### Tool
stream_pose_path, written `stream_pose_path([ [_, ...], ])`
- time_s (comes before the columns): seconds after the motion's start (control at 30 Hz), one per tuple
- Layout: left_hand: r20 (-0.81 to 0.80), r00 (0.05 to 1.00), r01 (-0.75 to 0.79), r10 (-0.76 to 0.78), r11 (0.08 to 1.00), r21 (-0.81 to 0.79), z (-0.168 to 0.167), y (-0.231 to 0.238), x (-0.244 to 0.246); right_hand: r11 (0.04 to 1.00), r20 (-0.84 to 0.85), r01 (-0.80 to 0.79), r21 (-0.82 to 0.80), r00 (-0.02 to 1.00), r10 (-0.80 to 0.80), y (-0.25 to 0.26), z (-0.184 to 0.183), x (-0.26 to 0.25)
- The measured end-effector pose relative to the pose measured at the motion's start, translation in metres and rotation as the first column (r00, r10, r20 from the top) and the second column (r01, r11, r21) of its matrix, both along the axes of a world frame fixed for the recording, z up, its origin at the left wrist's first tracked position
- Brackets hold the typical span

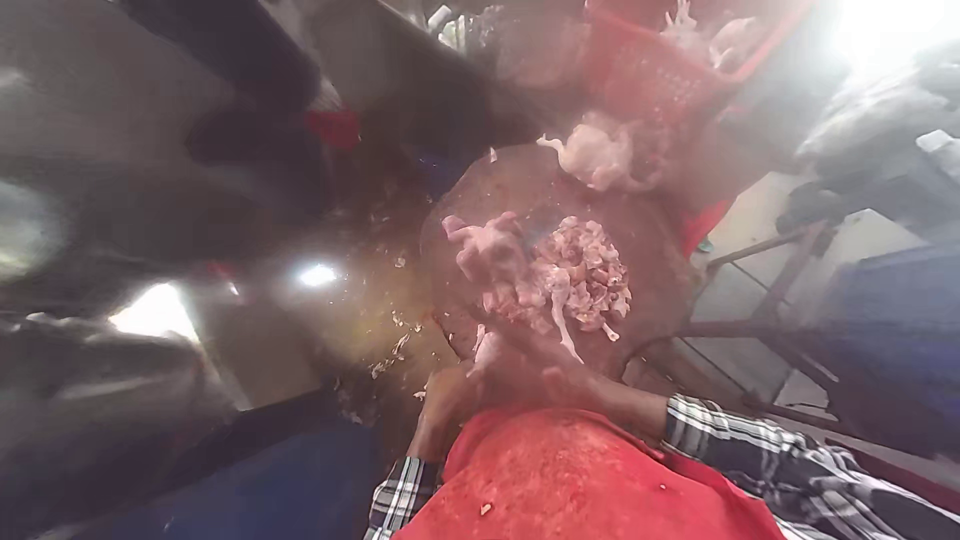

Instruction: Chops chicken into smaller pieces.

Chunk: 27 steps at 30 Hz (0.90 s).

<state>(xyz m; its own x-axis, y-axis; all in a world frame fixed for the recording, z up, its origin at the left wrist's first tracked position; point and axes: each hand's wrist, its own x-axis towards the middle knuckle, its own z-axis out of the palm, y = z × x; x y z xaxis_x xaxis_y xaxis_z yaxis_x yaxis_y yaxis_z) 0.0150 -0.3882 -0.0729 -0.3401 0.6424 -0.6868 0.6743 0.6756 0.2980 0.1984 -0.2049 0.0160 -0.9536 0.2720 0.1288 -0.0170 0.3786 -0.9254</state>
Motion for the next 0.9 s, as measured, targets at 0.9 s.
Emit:
stream_pose_path([
  [0.9, 0.384, 0.702, -0.692, 0.600, 0.702, 0.169, -0.039, -0.035, 0.020, 0.990, 0.142, -0.055, -0.126, 0.987, 0.073, -0.001, 0.013, -0.004],
])
